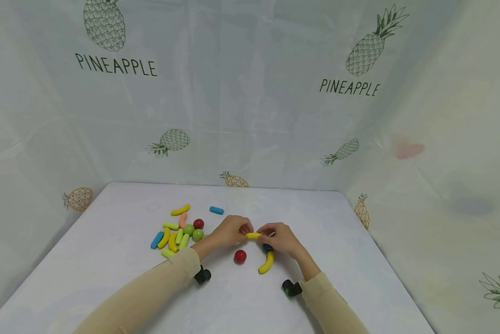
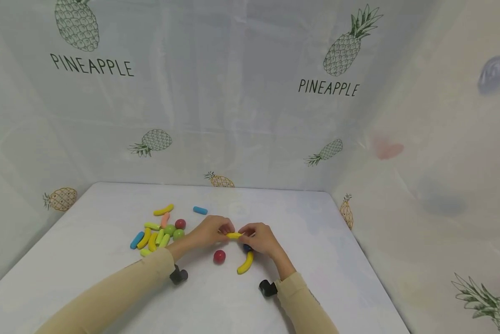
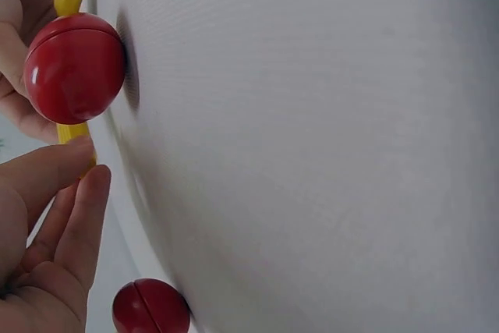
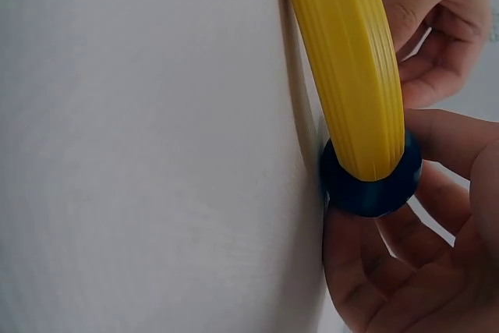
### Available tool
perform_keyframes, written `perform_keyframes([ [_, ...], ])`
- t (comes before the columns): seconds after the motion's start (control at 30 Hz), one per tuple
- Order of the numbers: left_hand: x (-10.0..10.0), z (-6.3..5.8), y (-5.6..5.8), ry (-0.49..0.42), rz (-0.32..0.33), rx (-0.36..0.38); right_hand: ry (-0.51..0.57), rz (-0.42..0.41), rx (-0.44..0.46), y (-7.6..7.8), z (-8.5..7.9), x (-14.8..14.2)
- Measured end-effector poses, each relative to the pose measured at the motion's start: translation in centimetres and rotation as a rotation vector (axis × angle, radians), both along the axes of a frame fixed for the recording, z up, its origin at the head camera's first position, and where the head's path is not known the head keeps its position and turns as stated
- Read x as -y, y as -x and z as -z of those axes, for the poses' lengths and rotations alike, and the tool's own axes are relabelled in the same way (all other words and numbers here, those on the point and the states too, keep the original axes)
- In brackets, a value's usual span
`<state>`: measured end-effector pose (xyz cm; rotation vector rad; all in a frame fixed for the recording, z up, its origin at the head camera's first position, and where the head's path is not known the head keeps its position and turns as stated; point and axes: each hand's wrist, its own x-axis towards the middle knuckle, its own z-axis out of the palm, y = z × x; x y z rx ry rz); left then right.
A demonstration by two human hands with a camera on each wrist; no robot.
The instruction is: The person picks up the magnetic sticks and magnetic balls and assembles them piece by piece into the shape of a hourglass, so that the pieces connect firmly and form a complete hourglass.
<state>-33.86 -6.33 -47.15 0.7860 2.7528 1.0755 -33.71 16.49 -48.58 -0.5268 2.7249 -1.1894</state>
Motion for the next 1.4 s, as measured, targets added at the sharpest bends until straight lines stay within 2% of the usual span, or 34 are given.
perform_keyframes([
  [0.37,0.7,-0.2,-0.1,0.025,0.004,0.009,0.004,-0.02,-0.018,0.0,-0.1,0.1],
  [0.57,2.0,-0.8,-0.5,0.024,0.008,0.035,-0.009,-0.01,-0.012,-0.2,-0.2,0.1],
  [0.77,3.3,-0.8,-1.1,0.029,0.03,0.025,-0.016,0.0,-0.005,-0.2,-0.3,0.1],
  [0.97,4.3,-0.7,-2.3,0.029,0.064,0.054,-0.019,0.007,0.003,-0.3,-0.3,0.1],
  [1.13,4.9,-0.6,-3.7,0.024,0.055,0.108,-0.026,0.015,-0.001,-0.4,-0.3,0.0],
  [1.27,4.8,-0.6,-4.6,0.022,0.062,0.144,-0.038,0.021,-0.001,-0.4,-0.3,-0.1],
  [1.4,4.4,-0.4,-5.2,0.027,0.079,0.14,-0.038,0.025,0.003,-0.3,-0.1,-0.1],
])
